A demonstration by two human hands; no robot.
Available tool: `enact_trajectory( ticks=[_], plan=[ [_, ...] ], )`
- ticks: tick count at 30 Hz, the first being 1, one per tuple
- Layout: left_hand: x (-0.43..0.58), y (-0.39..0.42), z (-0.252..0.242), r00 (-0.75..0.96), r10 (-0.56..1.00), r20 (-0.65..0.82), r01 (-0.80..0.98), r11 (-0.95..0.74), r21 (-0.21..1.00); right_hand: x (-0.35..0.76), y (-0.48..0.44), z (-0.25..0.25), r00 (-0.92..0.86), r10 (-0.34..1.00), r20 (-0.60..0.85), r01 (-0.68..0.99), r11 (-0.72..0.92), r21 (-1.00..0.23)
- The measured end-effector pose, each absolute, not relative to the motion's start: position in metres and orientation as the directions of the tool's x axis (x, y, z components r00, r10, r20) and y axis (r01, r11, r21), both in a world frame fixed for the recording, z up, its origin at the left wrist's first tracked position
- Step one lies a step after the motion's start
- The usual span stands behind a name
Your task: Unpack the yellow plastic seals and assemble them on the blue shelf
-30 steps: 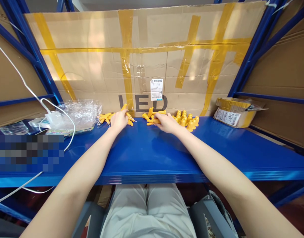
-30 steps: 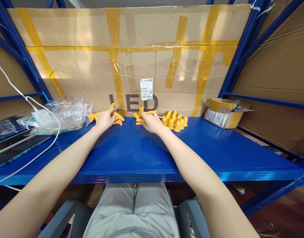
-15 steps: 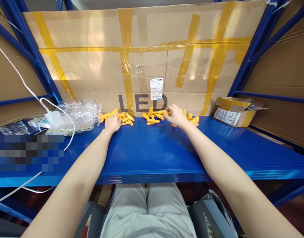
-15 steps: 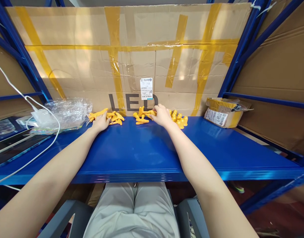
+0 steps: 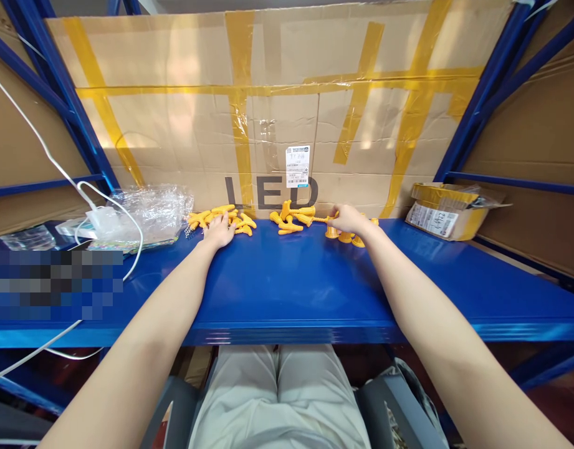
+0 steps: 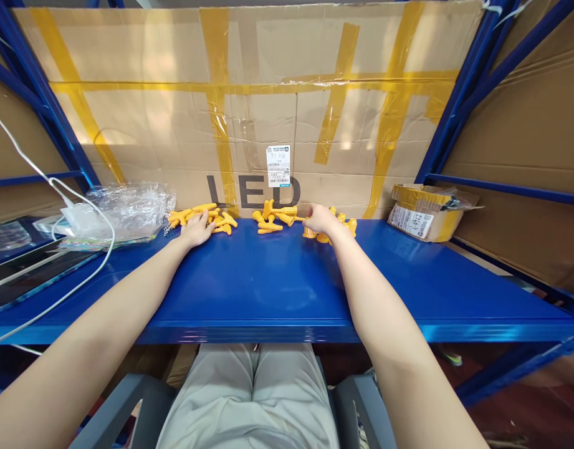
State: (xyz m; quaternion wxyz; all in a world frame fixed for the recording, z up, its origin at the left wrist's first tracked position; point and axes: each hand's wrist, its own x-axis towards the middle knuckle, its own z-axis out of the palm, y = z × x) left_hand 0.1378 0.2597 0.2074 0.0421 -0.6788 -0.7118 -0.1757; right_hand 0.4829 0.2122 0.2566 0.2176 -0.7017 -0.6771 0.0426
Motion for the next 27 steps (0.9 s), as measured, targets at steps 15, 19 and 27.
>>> enact_trajectory(
  ticks=[15, 19, 27],
  plan=[
    [0.142, 0.253, 0.211, -0.049, 0.933, 0.357, 0.986, -0.011, 0.164, 0.476, 0.203, 0.258, 0.088, 0.984, 0.156, 0.983, -0.06, -0.176],
    [0.142, 0.254, 0.21, -0.067, 0.94, 0.333, 0.984, 0.008, 0.175, 0.462, 0.192, 0.262, 0.089, 0.947, 0.308, 0.993, -0.061, -0.098],
    [0.14, 0.256, 0.207, -0.082, 0.953, 0.291, 0.979, 0.023, 0.203, 0.433, 0.199, 0.247, -0.19, 0.909, 0.372, 0.961, 0.249, -0.117]
  ],
)
